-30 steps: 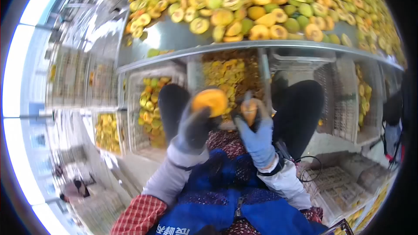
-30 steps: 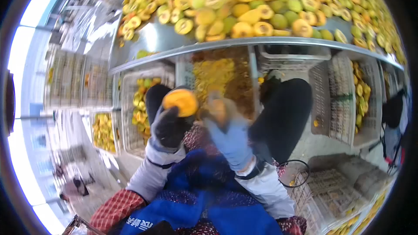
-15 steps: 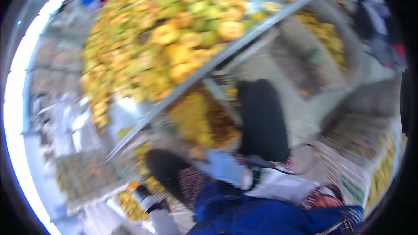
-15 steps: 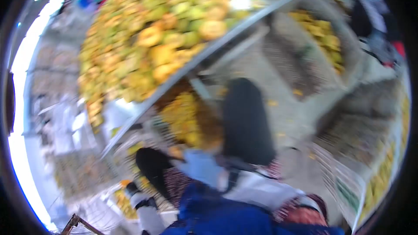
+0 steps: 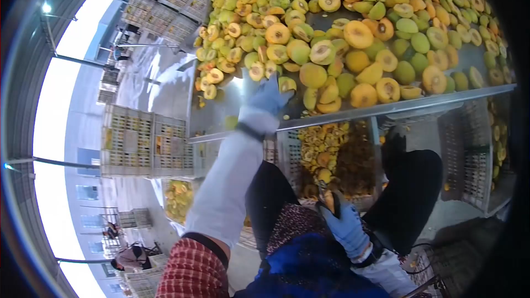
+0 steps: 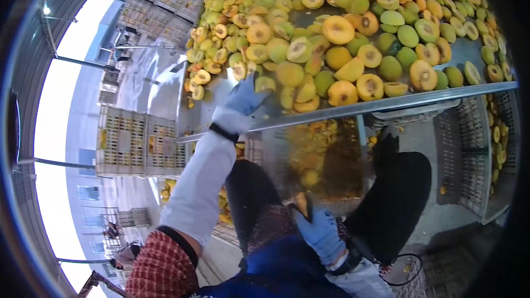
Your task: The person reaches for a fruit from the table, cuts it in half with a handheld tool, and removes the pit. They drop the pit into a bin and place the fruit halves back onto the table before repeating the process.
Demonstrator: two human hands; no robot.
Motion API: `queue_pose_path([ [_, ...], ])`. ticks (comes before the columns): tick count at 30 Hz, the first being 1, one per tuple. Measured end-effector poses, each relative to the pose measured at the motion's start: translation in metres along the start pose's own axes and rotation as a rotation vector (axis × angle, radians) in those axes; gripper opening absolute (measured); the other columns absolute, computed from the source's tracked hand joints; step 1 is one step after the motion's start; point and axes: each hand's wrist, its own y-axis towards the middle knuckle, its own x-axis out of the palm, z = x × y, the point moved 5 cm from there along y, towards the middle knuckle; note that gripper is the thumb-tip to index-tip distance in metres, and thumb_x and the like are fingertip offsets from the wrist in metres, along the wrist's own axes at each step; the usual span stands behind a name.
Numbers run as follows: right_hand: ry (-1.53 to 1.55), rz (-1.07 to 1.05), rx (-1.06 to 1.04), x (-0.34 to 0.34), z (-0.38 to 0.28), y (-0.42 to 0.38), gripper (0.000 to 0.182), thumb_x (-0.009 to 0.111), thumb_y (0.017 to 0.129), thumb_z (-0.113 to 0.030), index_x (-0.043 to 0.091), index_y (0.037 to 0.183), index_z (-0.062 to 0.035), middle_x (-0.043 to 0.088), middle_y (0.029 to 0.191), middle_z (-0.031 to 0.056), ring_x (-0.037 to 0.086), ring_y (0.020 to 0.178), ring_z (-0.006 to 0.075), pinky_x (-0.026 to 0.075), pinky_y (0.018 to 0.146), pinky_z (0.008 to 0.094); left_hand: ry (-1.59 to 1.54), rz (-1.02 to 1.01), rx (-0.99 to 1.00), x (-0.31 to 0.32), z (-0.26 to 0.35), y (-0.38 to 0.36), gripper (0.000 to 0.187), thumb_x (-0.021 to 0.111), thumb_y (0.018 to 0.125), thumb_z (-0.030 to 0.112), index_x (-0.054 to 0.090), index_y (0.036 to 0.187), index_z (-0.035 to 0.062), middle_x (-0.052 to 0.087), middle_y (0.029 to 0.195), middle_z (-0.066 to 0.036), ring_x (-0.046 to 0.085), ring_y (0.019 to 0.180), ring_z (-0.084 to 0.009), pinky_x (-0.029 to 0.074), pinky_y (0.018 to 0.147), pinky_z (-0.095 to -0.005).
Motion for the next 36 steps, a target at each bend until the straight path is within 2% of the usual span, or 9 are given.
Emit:
queue_pose_path([
  [7, 0.027, 0.056, -0.014, 0.005, 0.026, -0.007, 0.042, 0.062, 0.081, -0.025, 0.05, 0.114, -0.0011, 0.06, 0.089, 0.0233, 0.06, 0.083, 0.0365, 0.048, 0.069, 0.0376, -0.101, 0.084, 0.056, 0.015, 0.022, -0.008, 0.053, 0.069, 0.068, 0.027, 0.051, 0.114, 0.008, 0.061, 0.104, -0.019, 0.059, 0.095, -0.0349, 0.047, 0.082, -0.0382],
  [9, 0.079, 0.107, 0.01, 0.0, 0.029, -0.004, 0.044, 0.064, 0.08, -0.022, 0.049, 0.115, 0.0002, 0.061, 0.088, 0.0217, 0.061, 0.081, 0.0338, 0.048, 0.069, 0.0364, -0.4, 0.268, 0.112, 0.004, 0.009, -0.046, 0.047, 0.075, 0.067, 0.02, 0.053, 0.105, 0.0045, 0.061, 0.096, -0.011, 0.061, 0.082, -0.0212, 0.049, 0.075, -0.0314],
  [13, 0.541, 0.065, 0.15, 0.009, 0.03, 0.007, 0.036, 0.053, 0.085, -0.003, 0.043, 0.12, -0.0041, 0.054, 0.076, 0.0012, 0.049, 0.055, 0.0077, 0.038, 0.044, 0.0194, -1.25, 0.237, -0.072, 0.009, 0.019, -0.151, 0.037, 0.07, 0.074, 0.003, 0.046, 0.103, -0.0007, 0.057, 0.09, -0.011, 0.059, 0.081, -0.0163, 0.05, 0.065, -0.0244],
  [15, 0.506, 0.056, 0.08, 0.011, 0.015, 0.013, 0.045, 0.064, 0.081, -0.014, 0.047, 0.118, 0.0051, 0.059, 0.096, 0.0191, 0.059, 0.087, 0.0244, 0.047, 0.072, 0.0332, -1.474, 0.174, -0.177, 0.018, 0.033, -0.195, 0.032, 0.068, 0.076, 0.003, 0.046, 0.099, -0.0017, 0.056, 0.089, -0.011, 0.058, 0.076, -0.0154, 0.05, 0.065, -0.0238],
  [20, 0.291, 0.095, -0.263, 0.009, -0.012, 0.011, 0.04, 0.072, 0.071, -0.007, 0.056, 0.107, 0.002, 0.053, 0.099, 0.0242, 0.057, 0.084, 0.0334, 0.046, 0.072, 0.0351, -1.54, 0.139, -0.112, 0.042, 0.04, -0.246, 0.024, 0.063, 0.082, 0.005, 0.048, 0.099, -0.0021, 0.053, 0.089, -0.008, 0.052, 0.075, -0.0106, 0.044, 0.065, -0.0209],
  [24, 0.258, -0.248, -0.214, -0.004, -0.031, 0.012, 0.033, 0.062, 0.078, -0.007, 0.051, 0.108, 0.0003, 0.061, 0.093, 0.0072, 0.058, 0.082, 0.0149, 0.046, 0.072, 0.0264, -1.53, -0.286, -0.003, 0.012, 0.065, -0.26, 0.034, 0.049, 0.092, 0.026, 0.051, 0.115, 0.0009, 0.056, 0.097, -0.006, 0.053, 0.074, -0.0081, 0.043, 0.063, -0.0187],
  [27, -0.283, -0.036, -0.583, -0.017, -0.069, -0.001, 0.041, 0.07, 0.075, -0.014, 0.053, 0.109, 0.0022, 0.058, 0.09, 0.0188, 0.059, 0.08, 0.0322, 0.048, 0.066, 0.0359, -1.513, -0.221, -0.217, 0.021, 0.054, -0.265, 0.039, 0.046, 0.093, 0.034, 0.053, 0.114, 0.003, 0.059, 0.091, -0.003, 0.055, 0.072, -0.0067, 0.042, 0.057, -0.0168],
  [31, -0.277, 0.014, -0.435, -0.01, -0.066, -0.029, 0.039, 0.064, 0.077, -0.015, 0.051, 0.11, 0.0011, 0.058, 0.088, 0.0203, 0.059, 0.079, 0.0363, 0.048, 0.066, 0.0379, -1.693, -0.008, -0.348, 0.023, 0.053, -0.271, 0.041, 0.046, 0.092, 0.039, 0.055, 0.109, 0.003, 0.059, 0.084, -0.001, 0.054, 0.066, -0.0055, 0.038, 0.048, -0.0163],
  [36, -0.47, -0.02, -0.43, 0.006, -0.064, -0.044, 0.043, 0.059, 0.077, -0.017, 0.045, 0.112, 0.0038, 0.056, 0.089, 0.0224, 0.058, 0.073, 0.0387, 0.047, 0.062, 0.041, -1.495, 0.151, -0.022, 0.007, 0.067, -0.279, 0.035, 0.047, 0.094, 0.031, 0.055, 0.102, -0.0019, 0.059, 0.087, -0.005, 0.054, 0.08, -0.0101, 0.042, 0.073, -0.0228],
])
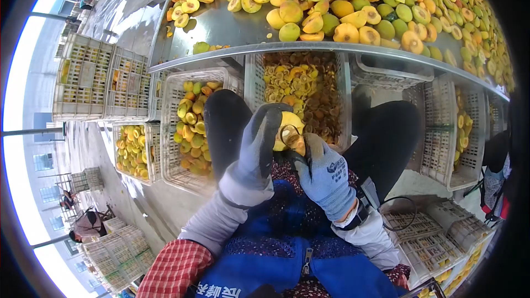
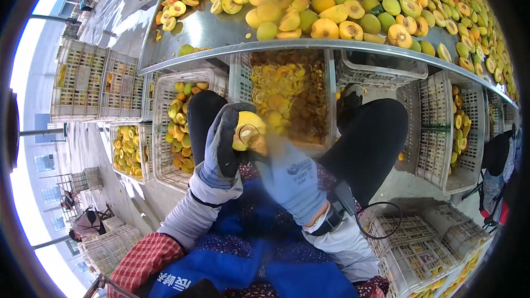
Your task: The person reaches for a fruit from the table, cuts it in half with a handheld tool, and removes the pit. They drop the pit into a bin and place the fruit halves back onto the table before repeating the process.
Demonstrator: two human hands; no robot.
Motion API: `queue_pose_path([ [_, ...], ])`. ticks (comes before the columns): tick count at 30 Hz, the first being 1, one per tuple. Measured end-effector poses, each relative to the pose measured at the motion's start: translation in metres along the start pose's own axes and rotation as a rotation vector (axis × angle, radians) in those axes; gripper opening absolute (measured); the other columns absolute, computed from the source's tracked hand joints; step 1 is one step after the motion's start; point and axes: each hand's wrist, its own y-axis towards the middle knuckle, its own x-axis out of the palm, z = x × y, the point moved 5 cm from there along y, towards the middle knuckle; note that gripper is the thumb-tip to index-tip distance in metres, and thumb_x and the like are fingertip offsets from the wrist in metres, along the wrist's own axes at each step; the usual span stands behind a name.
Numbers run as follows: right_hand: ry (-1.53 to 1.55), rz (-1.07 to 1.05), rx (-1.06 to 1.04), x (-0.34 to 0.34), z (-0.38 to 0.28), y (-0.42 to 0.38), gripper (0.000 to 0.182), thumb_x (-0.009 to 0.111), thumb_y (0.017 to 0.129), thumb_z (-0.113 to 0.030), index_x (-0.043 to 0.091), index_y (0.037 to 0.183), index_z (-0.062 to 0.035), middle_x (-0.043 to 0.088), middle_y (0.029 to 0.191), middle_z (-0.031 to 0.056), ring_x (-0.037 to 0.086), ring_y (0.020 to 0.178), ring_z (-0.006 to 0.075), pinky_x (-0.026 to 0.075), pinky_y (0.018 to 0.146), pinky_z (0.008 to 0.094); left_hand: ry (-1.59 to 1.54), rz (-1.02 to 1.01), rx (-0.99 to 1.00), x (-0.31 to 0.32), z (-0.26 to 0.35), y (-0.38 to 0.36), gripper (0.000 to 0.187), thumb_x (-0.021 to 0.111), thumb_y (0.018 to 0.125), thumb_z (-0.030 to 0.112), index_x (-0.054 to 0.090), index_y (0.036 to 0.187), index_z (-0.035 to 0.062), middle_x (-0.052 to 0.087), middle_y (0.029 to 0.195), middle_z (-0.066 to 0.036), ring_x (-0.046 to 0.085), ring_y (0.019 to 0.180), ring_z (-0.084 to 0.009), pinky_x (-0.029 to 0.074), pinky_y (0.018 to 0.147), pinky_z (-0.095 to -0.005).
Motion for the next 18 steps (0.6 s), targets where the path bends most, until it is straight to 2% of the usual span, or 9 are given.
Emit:
queue_pose_path([
  [3, -0.04, -0.024, 0.028, 0.001, -0.005, -0.003, 0.05, 0.064, 0.073, -0.016, 0.046, 0.116, 0.0025, 0.054, 0.085, 0.0192, 0.057, 0.072, 0.0357, 0.047, 0.061, 0.0408, -0.019, 0.034, -0.1, -0.008, -0.01, -0.003, 0.03, 0.048, 0.093, 0.024, 0.055, 0.102, -0.004, 0.059, 0.09, -0.007, 0.053, 0.084, -0.0102, 0.042, 0.076, -0.0225],
  [6, -0.01, -0.064, 0.085, 0.007, 0.0, -0.005, 0.049, 0.065, 0.073, -0.016, 0.046, 0.114, 0.0023, 0.053, 0.08, 0.02, 0.056, 0.07, 0.0363, 0.046, 0.06, 0.0414, -0.005, 0.013, -0.011, -0.007, -0.011, -0.005, 0.026, 0.049, 0.092, 0.016, 0.055, 0.104, -0.0057, 0.059, 0.095, -0.008, 0.053, 0.088, -0.011, 0.041, 0.079, -0.0225],
  [10, 0.022, -0.081, 0.084, 0.017, 0.006, -0.011, 0.045, 0.063, 0.074, -0.016, 0.047, 0.111, 0.0027, 0.054, 0.078, 0.0218, 0.056, 0.071, 0.0381, 0.046, 0.061, 0.0422, 0.047, -0.021, -0.068, -0.002, -0.007, -0.005, 0.024, 0.05, 0.089, 0.009, 0.054, 0.106, -0.0074, 0.058, 0.101, -0.01, 0.052, 0.093, -0.0125, 0.04, 0.081, -0.023],
  [13, 0.131, 0.014, 0.048, 0.024, 0.01, -0.023, 0.042, 0.062, 0.074, -0.016, 0.048, 0.108, 0.0034, 0.055, 0.078, 0.0237, 0.056, 0.073, 0.0399, 0.046, 0.063, 0.0429, 0.046, -0.059, -0.057, -0.002, -0.012, -0.005, 0.022, 0.05, 0.088, 0.008, 0.056, 0.104, -0.0063, 0.061, 0.096, -0.01, 0.055, 0.089, -0.0122, 0.042, 0.078, -0.0234],
  [15, 0.218, 0.017, 0.061, 0.028, 0.014, -0.028, 0.043, 0.061, 0.075, -0.016, 0.048, 0.11, 0.0052, 0.055, 0.083, 0.0263, 0.057, 0.075, 0.04, 0.046, 0.065, 0.0428, 0.322, -0.051, -0.069, 0.0, -0.011, -0.005, 0.019, 0.051, 0.088, 0.007, 0.058, 0.101, -0.0044, 0.063, 0.089, -0.009, 0.057, 0.083, -0.0112, 0.045, 0.074, -0.0237],
  [16, 0.221, 0.016, 0.063, 0.029, 0.015, -0.03, 0.043, 0.061, 0.075, -0.016, 0.048, 0.11, 0.0052, 0.055, 0.083, 0.0263, 0.057, 0.075, 0.04, 0.046, 0.065, 0.0428, 0.324, -0.041, 0.017, 0.001, -0.015, -0.005, 0.017, 0.052, 0.087, 0.008, 0.059, 0.099, -0.0024, 0.064, 0.082, -0.009, 0.058, 0.076, -0.0104, 0.046, 0.069, -0.0237],
  [18, 0.302, 0.061, 0.088, 0.03, 0.018, -0.036, 0.041, 0.058, 0.079, -0.011, 0.046, 0.114, 0.0064, 0.056, 0.092, 0.0258, 0.058, 0.079, 0.0364, 0.047, 0.068, 0.041, 0.359, -0.057, 0.011, 0.004, -0.016, -0.004, 0.017, 0.053, 0.087, 0.008, 0.059, 0.098, -0.0022, 0.064, 0.083, -0.01, 0.06, 0.077, -0.0116, 0.046, 0.069, -0.0243],
])
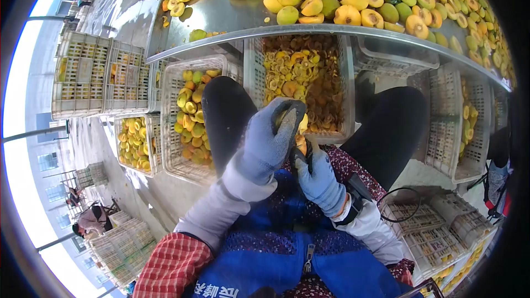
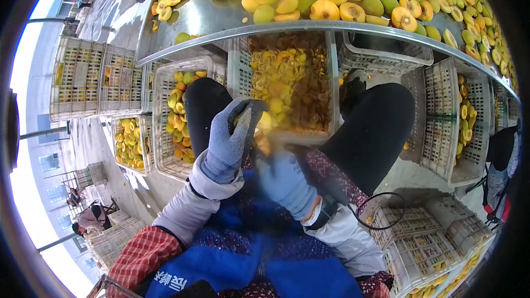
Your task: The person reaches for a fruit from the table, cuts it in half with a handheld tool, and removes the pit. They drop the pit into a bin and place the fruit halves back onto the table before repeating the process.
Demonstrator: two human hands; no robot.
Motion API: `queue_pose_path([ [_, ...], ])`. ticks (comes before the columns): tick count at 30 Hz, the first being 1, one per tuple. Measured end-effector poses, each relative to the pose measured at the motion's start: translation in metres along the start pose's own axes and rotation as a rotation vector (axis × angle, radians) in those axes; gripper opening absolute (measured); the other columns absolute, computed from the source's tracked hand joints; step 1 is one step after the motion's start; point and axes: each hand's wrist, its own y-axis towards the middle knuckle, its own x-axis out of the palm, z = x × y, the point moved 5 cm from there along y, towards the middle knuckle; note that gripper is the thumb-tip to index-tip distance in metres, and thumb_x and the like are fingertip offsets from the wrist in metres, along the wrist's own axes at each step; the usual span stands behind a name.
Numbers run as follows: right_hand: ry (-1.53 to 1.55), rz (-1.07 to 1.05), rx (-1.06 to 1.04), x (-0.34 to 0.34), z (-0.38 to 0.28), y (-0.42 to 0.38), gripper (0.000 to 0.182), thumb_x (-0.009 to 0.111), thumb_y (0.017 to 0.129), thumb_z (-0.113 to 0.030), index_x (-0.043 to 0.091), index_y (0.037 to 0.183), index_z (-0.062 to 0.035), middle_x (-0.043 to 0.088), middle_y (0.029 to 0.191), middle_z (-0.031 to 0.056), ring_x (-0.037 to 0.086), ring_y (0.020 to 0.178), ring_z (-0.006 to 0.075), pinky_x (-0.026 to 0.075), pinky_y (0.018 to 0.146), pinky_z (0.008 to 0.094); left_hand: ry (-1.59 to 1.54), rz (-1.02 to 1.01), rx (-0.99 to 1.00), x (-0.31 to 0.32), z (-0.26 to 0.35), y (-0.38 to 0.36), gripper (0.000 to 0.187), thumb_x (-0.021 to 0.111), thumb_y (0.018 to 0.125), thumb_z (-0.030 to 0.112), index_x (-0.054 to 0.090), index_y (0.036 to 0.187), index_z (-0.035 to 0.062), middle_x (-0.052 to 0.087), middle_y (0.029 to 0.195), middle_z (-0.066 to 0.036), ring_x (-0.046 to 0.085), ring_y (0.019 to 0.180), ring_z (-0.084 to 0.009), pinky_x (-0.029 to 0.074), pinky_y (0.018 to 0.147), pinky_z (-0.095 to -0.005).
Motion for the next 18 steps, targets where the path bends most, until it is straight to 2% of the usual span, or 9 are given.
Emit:
queue_pose_path([
  [1, 0.0, 0.0, 0.001, 0.002, 0.007, -0.005, 0.041, 0.058, 0.079, -0.011, 0.046, 0.114, 0.0064, 0.056, 0.092, 0.0258, 0.058, 0.079, 0.0364, 0.047, 0.068, 0.041, 0.031, -0.016, 0.006, 0.002, 0.001, 0.002, 0.016, 0.053, 0.086, 0.007, 0.059, 0.098, -0.002, 0.065, 0.085, -0.011, 0.061, 0.077, -0.0128, 0.047, 0.069, -0.0249],
  [3, -0.209, -0.014, -0.203, 0.011, 0.019, -0.02, 0.049, 0.047, 0.09, -0.015, 0.03, 0.131, 0.007, 0.052, 0.104, 0.0174, 0.051, 0.092, 0.0257, 0.044, 0.079, 0.0335, 0.087, -0.028, 0.066, 0.003, 0.004, 0.005, 0.017, 0.054, 0.085, 0.008, 0.059, 0.098, -0.0014, 0.065, 0.084, -0.012, 0.062, 0.077, -0.0162, 0.047, 0.069, -0.0262],
  [7, 0.002, 0.047, -0.124, 0.019, 0.034, -0.023, 0.042, 0.044, 0.093, -0.02, 0.036, 0.129, 0.0012, 0.053, 0.098, 0.0098, 0.052, 0.081, 0.0182, 0.046, 0.071, 0.0284, 0.346, -0.085, 0.168, 0.007, 0.016, 0.009, 0.019, 0.054, 0.084, 0.009, 0.059, 0.099, 0.0001, 0.064, 0.086, -0.015, 0.064, 0.078, -0.0259, 0.049, 0.068, -0.0294],
  [9, 0.892, -0.079, 0.515, 0.033, 0.049, -0.028, 0.03, 0.045, 0.093, -0.024, 0.044, 0.117, -0.0056, 0.055, 0.086, 0.0055, 0.052, 0.064, 0.0126, 0.045, 0.055, 0.0241, 0.376, -0.113, 0.205, 0.009, 0.013, 0.011, 0.019, 0.055, 0.083, 0.009, 0.059, 0.1, 0.0004, 0.063, 0.087, -0.015, 0.064, 0.078, -0.0273, 0.049, 0.068, -0.0296],
  [11, 1.046, -0.101, 0.631, 0.028, 0.037, -0.024, 0.027, 0.046, 0.093, -0.03, 0.047, 0.109, -0.0077, 0.052, 0.078, 0.003, 0.047, 0.055, 0.0098, 0.04, 0.046, 0.0219, 0.401, -0.131, 0.243, 0.009, 0.01, 0.009, 0.02, 0.055, 0.083, 0.01, 0.059, 0.1, 0.0007, 0.063, 0.087, -0.016, 0.063, 0.078, -0.0287, 0.049, 0.069, -0.0297],
  [13, 1.202, -0.121, 0.731, 0.018, 0.021, -0.012, 0.026, 0.047, 0.093, -0.035, 0.049, 0.101, -0.0098, 0.05, 0.069, 0.0005, 0.043, 0.047, 0.0071, 0.035, 0.038, 0.0198, 0.164, -0.229, 0.271, 0.009, 0.009, 0.011, 0.021, 0.054, 0.085, 0.012, 0.059, 0.1, -0.001, 0.063, 0.086, -0.014, 0.063, 0.077, -0.0237, 0.049, 0.068, -0.0291],
  [15, 1.485, -0.327, 0.962, 0.017, 0.0, -0.015, 0.033, 0.045, 0.092, -0.045, 0.049, 0.091, -0.0119, 0.041, 0.059, -0.0027, 0.035, 0.04, 0.0059, 0.027, 0.032, 0.0194, 0.033, -0.227, 0.262, 0.013, 0.008, 0.011, 0.022, 0.054, 0.086, 0.014, 0.059, 0.1, -0.0017, 0.063, 0.085, -0.012, 0.062, 0.076, -0.0198, 0.048, 0.069, -0.0279],
  [17, 1.594, -0.403, 0.926, 0.022, 0.006, -0.017, 0.04, 0.041, 0.091, -0.051, 0.05, 0.088, -0.0127, 0.036, 0.055, -0.0047, 0.03, 0.039, 0.0039, 0.023, 0.032, 0.0178, -0.099, -0.228, 0.271, 0.019, 0.007, 0.013, 0.023, 0.054, 0.088, 0.016, 0.059, 0.1, -0.0025, 0.063, 0.085, -0.01, 0.06, 0.076, -0.0159, 0.047, 0.069, -0.0268],
  [18, 1.72, -0.428, 0.937, 0.023, 0.005, -0.017, 0.04, 0.04, 0.092, -0.05, 0.051, 0.088, -0.0124, 0.036, 0.055, -0.0049, 0.03, 0.039, 0.0037, 0.023, 0.032, 0.0178, -0.189, -0.208, 0.113, 0.021, -0.003, 0.014, 0.023, 0.054, 0.089, 0.017, 0.059, 0.1, -0.0027, 0.062, 0.086, -0.008, 0.058, 0.076, -0.0131, 0.046, 0.069, -0.0255],
])
